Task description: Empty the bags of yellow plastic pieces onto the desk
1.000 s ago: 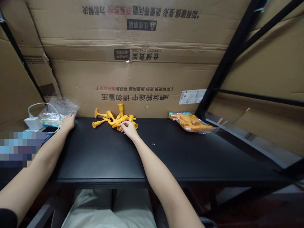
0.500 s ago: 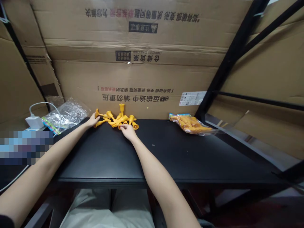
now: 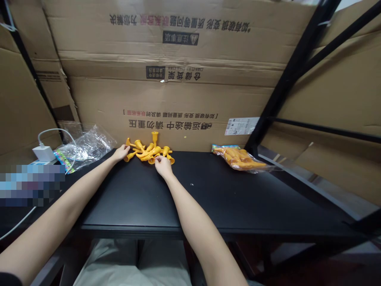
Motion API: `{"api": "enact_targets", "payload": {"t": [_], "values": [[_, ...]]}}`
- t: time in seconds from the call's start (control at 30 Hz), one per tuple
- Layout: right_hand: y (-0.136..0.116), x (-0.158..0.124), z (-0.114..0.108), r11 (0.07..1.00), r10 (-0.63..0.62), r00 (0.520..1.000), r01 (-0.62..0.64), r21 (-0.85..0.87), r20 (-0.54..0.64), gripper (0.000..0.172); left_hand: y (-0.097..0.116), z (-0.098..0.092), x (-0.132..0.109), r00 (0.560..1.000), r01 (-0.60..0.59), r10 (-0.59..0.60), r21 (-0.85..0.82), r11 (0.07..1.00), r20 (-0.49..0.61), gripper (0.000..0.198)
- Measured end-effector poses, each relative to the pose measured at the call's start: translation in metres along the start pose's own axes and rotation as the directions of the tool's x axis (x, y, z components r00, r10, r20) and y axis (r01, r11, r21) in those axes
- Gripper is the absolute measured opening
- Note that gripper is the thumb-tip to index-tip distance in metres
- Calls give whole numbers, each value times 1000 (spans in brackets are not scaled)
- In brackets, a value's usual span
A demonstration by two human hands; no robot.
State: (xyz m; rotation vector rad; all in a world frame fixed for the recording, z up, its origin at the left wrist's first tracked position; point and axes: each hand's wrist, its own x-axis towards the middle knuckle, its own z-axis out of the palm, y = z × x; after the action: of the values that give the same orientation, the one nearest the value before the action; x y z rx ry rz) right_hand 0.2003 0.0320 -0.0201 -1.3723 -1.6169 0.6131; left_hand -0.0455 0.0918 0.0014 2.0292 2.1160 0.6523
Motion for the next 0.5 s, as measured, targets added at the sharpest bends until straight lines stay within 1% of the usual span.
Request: {"api": "enact_targets", "payload": {"t": [0.03,0.1,0.2,0.27,0.33,0.4,0.5], "values": [[0,0,0,1000,-9,1000,9,-6,1,17,-4,-7,-3,999,36,-36,61,997,-12,51],[0,0,0,1000,-23,1000,23,-22,0,17,-15,-23,-10,998,59,-54,234,970,-28,47],[0,0,1,998,-38,999,37,-52,-5,17,-38,-43,-18,999,3,-18,450,893,28,41],[1,0,2,997,-54,999,54,-58,-2,16,-55,-53,-21,998,-34,2,547,836,59,39],[1,0,2,996,-70,997,71,-55,7,17,-71,-60,-21,998,-15,-28,597,802,62,40],[2,-1,2,996,-77,997,78,-54,15,17,-87,-65,-20,995,18,-77,614,789,70,44],[2,-1,2,995,-81,996,82,-50,26,17,-108,-68,-15,982,73,-163,590,804,100,54]]}}
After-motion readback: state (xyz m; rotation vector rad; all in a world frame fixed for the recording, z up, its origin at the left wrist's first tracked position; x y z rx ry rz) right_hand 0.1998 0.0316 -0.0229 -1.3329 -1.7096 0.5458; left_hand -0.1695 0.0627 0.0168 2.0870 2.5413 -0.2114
